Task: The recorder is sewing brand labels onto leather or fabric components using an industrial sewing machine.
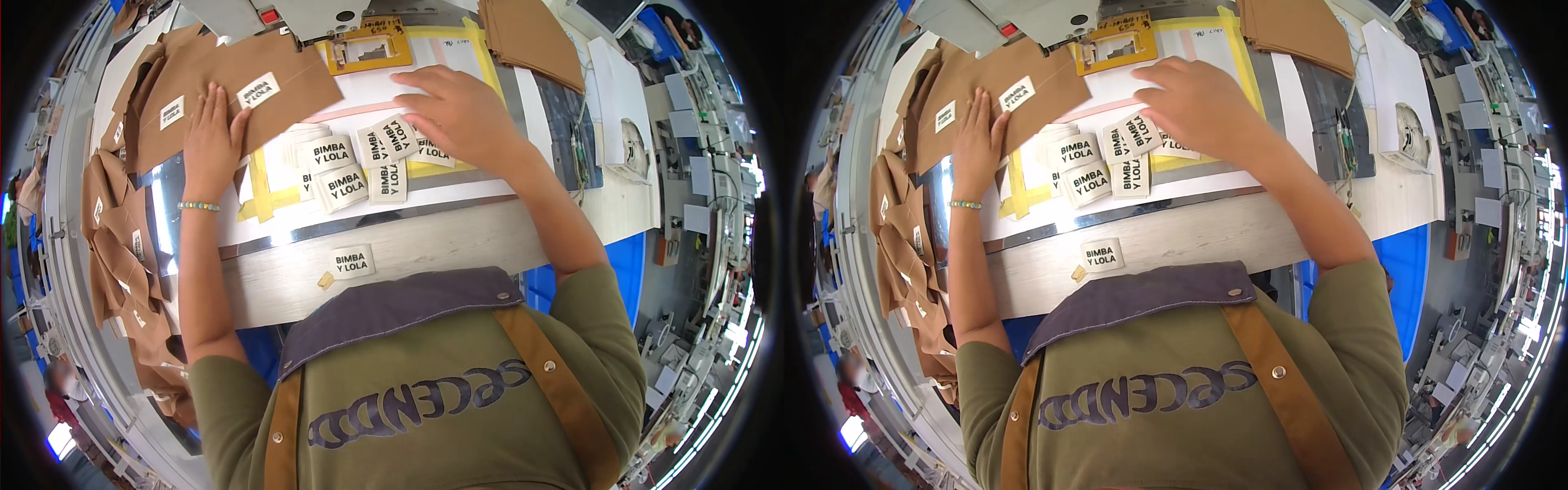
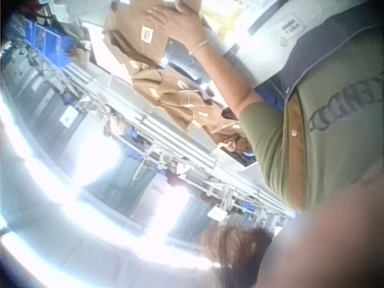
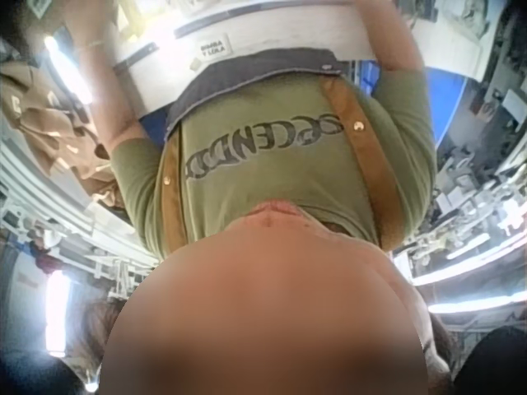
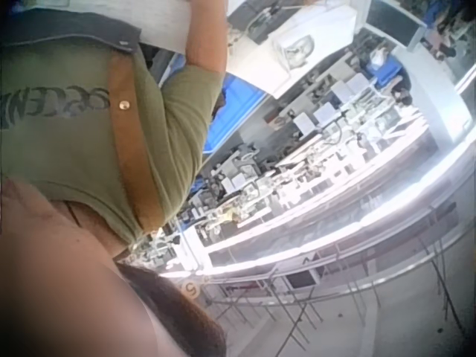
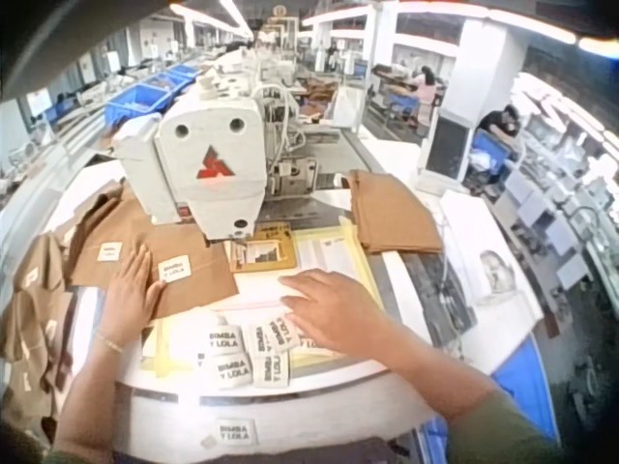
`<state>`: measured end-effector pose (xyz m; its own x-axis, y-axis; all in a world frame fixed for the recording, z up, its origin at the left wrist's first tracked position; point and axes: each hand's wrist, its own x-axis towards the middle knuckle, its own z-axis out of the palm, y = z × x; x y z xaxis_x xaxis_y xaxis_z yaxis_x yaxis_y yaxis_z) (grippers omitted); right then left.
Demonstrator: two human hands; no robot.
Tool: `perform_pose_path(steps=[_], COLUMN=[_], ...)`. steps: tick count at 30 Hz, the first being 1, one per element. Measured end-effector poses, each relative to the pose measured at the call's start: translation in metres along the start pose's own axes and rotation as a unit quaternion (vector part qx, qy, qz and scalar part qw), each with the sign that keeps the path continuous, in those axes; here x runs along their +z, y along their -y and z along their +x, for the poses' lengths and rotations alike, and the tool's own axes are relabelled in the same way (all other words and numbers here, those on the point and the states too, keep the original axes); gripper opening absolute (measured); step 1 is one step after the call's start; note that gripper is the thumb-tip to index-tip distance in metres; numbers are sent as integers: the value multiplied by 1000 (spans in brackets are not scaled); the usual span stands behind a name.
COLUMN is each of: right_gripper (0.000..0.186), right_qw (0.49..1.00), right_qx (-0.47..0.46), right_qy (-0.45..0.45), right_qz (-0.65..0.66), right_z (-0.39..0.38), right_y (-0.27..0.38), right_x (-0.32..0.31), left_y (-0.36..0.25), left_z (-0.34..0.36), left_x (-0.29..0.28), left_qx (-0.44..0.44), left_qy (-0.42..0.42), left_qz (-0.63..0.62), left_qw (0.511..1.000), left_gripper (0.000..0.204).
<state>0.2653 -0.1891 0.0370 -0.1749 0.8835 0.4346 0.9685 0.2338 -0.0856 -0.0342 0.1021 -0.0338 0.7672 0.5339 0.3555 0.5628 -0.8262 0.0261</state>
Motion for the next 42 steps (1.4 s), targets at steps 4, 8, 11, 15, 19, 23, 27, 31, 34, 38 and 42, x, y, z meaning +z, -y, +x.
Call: perform_pose_path(steps=[4,8,11,15,19,23,27,31,34,38,42], right_gripper=[19,21,25,27,26,24,20,21,21,21,20], right_qw=[997,983,965,953,952,957,963,965,967,958,955], right_qx=[76,170,237,255,268,242,259,247,239,253,255], right_qy=[-11,-46,-52,-49,-7,-4,-30,-77,-75,-59,-40], right_qz=[-12,-56,-99,-157,-146,-161,-73,-33,-49,-121,-146], right_z=[-20,-49,-64,-76,-74,-71,-73,-73,-68,-62,-63], right_y=[-24,-57,-88,-117,-137,-151,-158,-156,-152,-145,-146], right_x=[-10,-28,-41,-39,-22,-21,-30,-32,-28,-21,-20], left_y=[21,43,56,46,5,-45,-96,-130,-147,-165,-177], left_z=[-1,12,17,15,11,-4,-24,-25,-16,-6,-6], left_x=[15,30,30,9,-25,-53,-60,-57,-50,-40,-39], left_qx=[-43,-111,-121,-83,-15,39,111,182,222,251,274], left_qy=[-5,5,14,-92,-147,-35,90,133,125,138,148], left_qz=[42,82,90,12,-101,-208,-296,-273,-244,-248,-283], left_qw=[998,990,988,992,984,977,944,935,936,925,907], left_gripper=[69,72,70,62,49,50,57,76,83,82,77])
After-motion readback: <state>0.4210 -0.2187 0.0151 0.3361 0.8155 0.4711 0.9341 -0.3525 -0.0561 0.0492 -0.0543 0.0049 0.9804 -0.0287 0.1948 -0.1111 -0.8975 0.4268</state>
